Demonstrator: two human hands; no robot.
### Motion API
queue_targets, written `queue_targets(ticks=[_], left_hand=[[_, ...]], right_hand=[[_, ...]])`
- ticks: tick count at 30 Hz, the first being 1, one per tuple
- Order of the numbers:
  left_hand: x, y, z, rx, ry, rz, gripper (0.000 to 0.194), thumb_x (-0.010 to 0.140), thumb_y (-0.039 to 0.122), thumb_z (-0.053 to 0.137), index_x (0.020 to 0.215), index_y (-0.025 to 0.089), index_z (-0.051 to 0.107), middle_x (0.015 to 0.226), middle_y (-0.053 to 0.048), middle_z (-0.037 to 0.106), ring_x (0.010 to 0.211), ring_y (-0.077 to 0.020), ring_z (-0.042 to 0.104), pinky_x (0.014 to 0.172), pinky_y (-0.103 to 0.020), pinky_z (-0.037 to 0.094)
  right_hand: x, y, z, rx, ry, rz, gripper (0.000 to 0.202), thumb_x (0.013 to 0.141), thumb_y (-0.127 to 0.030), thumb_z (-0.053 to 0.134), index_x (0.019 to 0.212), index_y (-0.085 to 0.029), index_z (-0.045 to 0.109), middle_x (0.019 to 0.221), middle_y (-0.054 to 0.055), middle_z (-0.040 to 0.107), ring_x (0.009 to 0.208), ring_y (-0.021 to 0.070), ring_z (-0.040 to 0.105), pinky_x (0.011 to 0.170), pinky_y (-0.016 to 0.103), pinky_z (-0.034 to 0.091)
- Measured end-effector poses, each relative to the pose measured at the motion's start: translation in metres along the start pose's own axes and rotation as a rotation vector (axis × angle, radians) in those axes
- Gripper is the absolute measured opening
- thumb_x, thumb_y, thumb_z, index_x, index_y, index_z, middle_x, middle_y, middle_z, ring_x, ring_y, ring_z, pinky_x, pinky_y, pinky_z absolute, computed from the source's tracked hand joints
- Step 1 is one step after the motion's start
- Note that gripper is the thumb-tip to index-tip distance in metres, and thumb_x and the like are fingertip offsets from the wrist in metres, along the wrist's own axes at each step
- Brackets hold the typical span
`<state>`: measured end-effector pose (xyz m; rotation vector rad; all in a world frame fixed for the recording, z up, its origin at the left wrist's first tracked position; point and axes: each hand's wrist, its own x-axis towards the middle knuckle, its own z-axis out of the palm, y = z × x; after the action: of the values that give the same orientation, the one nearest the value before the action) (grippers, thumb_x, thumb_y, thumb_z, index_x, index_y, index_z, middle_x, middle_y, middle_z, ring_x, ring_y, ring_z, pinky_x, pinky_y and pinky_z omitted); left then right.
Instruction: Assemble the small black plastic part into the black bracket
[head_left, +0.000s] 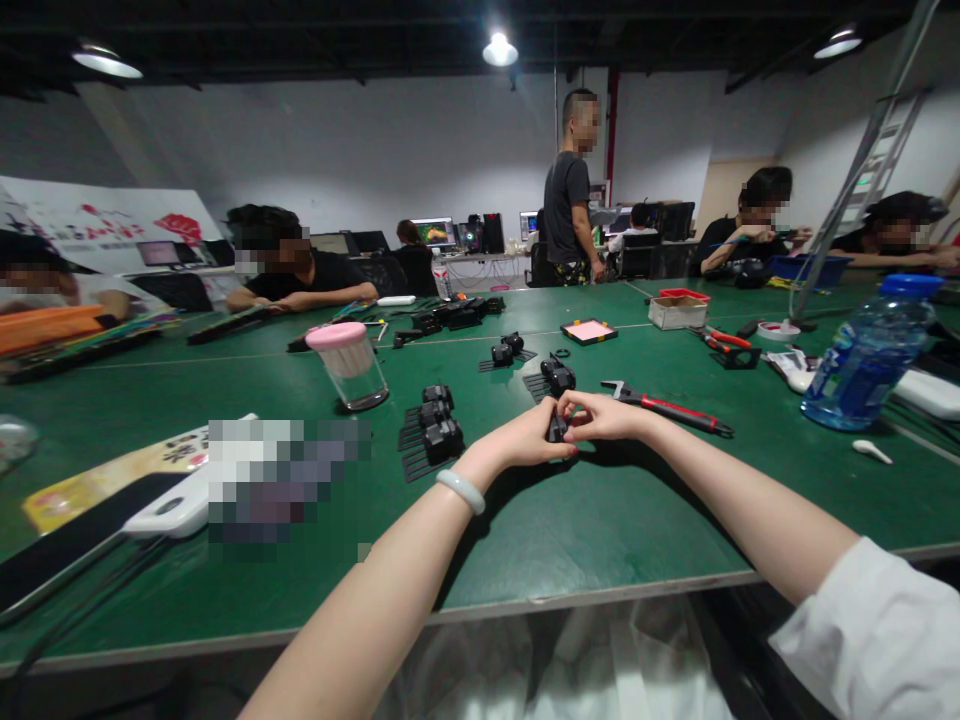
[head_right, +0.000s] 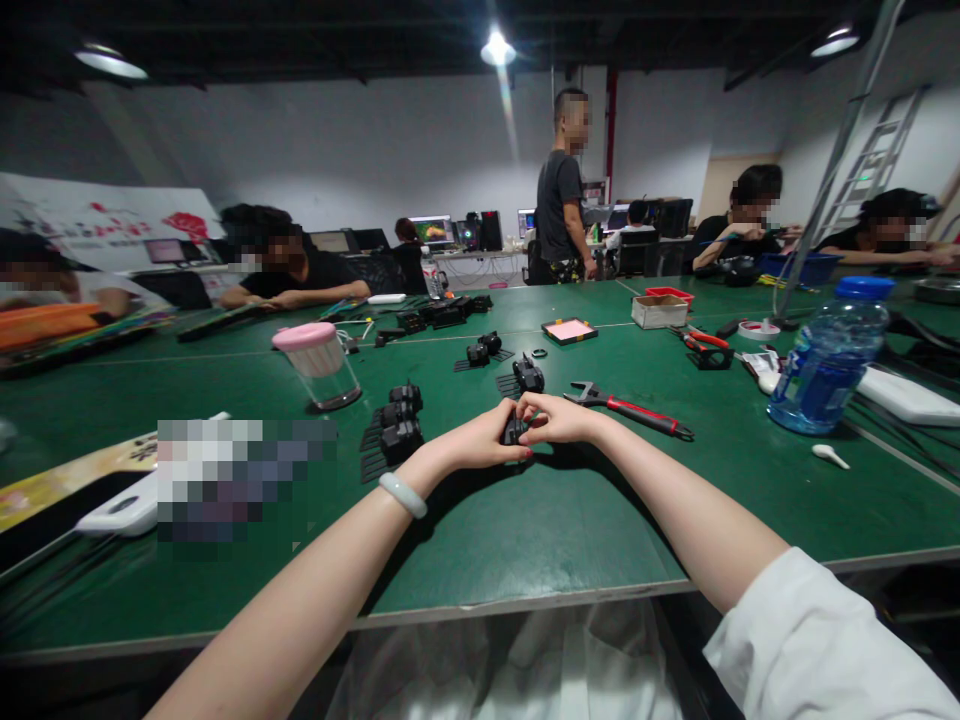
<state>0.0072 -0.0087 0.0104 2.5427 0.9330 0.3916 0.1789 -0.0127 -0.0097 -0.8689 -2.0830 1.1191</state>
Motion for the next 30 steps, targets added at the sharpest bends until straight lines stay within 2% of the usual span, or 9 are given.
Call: queue_targets(ticks=[15, 30], left_hand=[[0.0003, -0.0005, 0.0001, 0.048, -0.013, -0.025, 0.052, 0.055, 0.05, 0.051, 0.092, 0.016, 0.037, 0.085, -0.004, 0.05, 0.073, -0.0159, 0.049, 0.06, -0.025, 0.037], [0.0001, 0.0005, -0.001, 0.028, -0.024, -0.031, 0.054, 0.054, 0.052, 0.05, 0.092, 0.016, 0.037, 0.084, -0.003, 0.051, 0.071, -0.0152, 0.049, 0.061, -0.025, 0.036]], right_hand=[[0.0029, 0.0064, -0.002, -0.072, 0.024, 0.015, 0.028, 0.063, -0.03, 0.053, 0.085, -0.014, 0.047, 0.083, 0.002, 0.049, 0.075, 0.0103, 0.047, 0.071, 0.026, 0.038], [0.0032, 0.0027, 0.0002, -0.102, 0.047, 0.112, 0.025, 0.068, -0.036, 0.045, 0.074, -0.013, 0.052, 0.066, 0.001, 0.053, 0.062, 0.01, 0.049, 0.061, 0.024, 0.04]])
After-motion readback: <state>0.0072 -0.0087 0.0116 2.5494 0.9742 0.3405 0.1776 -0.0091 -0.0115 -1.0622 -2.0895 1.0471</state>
